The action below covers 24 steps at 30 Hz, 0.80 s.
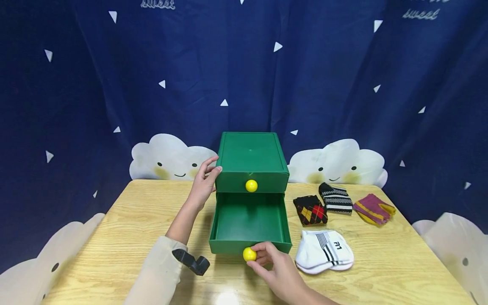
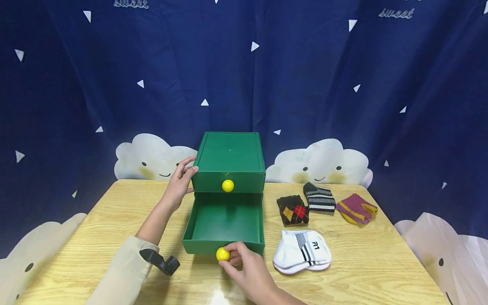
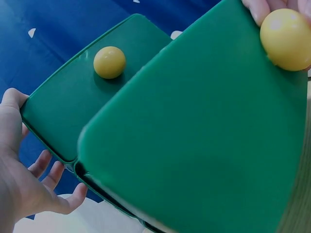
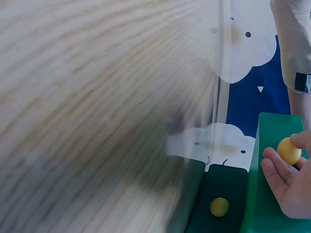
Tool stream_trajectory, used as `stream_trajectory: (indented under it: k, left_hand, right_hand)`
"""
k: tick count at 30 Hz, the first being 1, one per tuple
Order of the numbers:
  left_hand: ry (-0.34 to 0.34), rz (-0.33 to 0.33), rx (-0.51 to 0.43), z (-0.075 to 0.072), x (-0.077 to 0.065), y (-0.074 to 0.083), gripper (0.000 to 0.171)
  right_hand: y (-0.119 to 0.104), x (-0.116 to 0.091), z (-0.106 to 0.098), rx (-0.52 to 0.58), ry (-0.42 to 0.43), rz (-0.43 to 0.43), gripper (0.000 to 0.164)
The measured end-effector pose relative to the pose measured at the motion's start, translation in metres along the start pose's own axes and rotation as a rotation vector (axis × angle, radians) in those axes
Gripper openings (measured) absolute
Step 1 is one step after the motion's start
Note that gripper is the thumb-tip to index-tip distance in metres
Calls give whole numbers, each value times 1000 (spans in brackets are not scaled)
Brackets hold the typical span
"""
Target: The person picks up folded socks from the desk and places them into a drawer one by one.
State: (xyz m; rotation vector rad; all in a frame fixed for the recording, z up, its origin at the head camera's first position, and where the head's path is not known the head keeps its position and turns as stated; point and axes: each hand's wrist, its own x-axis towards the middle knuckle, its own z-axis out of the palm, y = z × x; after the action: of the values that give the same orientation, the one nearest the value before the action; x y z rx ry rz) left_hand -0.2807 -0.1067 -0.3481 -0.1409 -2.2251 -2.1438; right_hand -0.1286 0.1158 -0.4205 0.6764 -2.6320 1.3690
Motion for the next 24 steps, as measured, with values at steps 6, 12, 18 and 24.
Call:
stream_trajectory:
  k: [6,12,18,24]
  left_hand:
    - [-20,-10,-1,-1,0,0,46]
    - [-3,2,8,0,0,-1,44]
    - [11,8,12,0,0,-2,44]
    - [17,7,20,1,0,-1,43]
  right_hand:
    - [0,-7,-2,14,-27,-12,24]
    - [2,-12,-3,51,-35,-45,21]
    - [4,-13,-6,77,-38,-117,21]
    - [-2,-15,-21,86,-65,-104,19]
